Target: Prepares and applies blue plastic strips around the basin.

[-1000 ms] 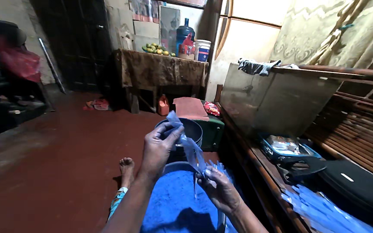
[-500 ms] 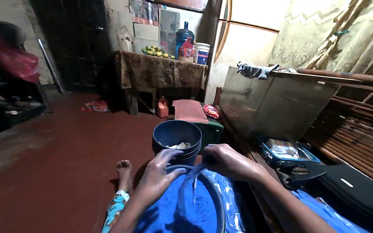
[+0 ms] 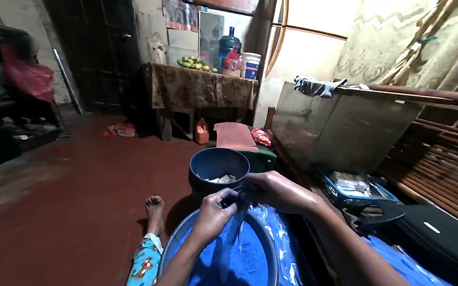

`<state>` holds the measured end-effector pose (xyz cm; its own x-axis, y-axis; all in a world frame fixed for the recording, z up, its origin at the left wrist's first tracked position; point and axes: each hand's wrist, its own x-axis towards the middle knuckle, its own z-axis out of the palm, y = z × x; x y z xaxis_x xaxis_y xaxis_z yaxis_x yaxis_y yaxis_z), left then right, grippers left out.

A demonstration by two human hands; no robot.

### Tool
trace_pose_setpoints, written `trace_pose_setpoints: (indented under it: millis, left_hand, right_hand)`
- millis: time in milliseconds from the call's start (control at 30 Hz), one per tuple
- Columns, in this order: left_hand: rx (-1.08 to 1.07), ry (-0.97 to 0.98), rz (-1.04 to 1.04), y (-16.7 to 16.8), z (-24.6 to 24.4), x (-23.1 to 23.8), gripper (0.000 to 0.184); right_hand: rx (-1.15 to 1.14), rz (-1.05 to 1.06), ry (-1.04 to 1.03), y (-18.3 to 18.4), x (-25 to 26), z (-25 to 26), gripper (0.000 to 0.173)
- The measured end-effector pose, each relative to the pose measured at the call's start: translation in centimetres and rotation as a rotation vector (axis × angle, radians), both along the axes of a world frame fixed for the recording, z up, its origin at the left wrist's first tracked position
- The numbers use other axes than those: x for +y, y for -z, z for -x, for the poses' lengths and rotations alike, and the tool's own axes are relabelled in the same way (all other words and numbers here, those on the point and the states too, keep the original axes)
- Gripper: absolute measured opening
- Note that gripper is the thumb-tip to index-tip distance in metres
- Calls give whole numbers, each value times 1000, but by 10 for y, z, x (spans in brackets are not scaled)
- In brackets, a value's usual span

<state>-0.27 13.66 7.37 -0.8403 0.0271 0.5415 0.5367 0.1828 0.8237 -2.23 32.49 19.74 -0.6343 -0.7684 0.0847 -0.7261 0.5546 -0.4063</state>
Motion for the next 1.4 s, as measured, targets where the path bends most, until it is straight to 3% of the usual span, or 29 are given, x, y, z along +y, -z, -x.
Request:
trace_pose_setpoints:
  millis: [167,333,633,833,1167,1400]
  left_hand:
    - [7,-5,-40,7,1,-2,13]
    - [16,-5,-23,12,6,-4,14]
    - [91,29,-75,17,9,-9,13]
    - [59,76,-124,14,7,-5,12]
    - [43,34,-132,13,7,-6,12]
    - [50,-11,-61,21,6,-8,12]
  right_hand:
    - [-76,496,117,39,15,9,22]
    - [-15,640,138,64,9,7,18]
    - [520,580,53,76,-1,12,15]
    - [540,555,69,76,-6,9,13]
    - [288,580,40,74,-1,4,24]
    - [486,516,53,78,-8,5,13]
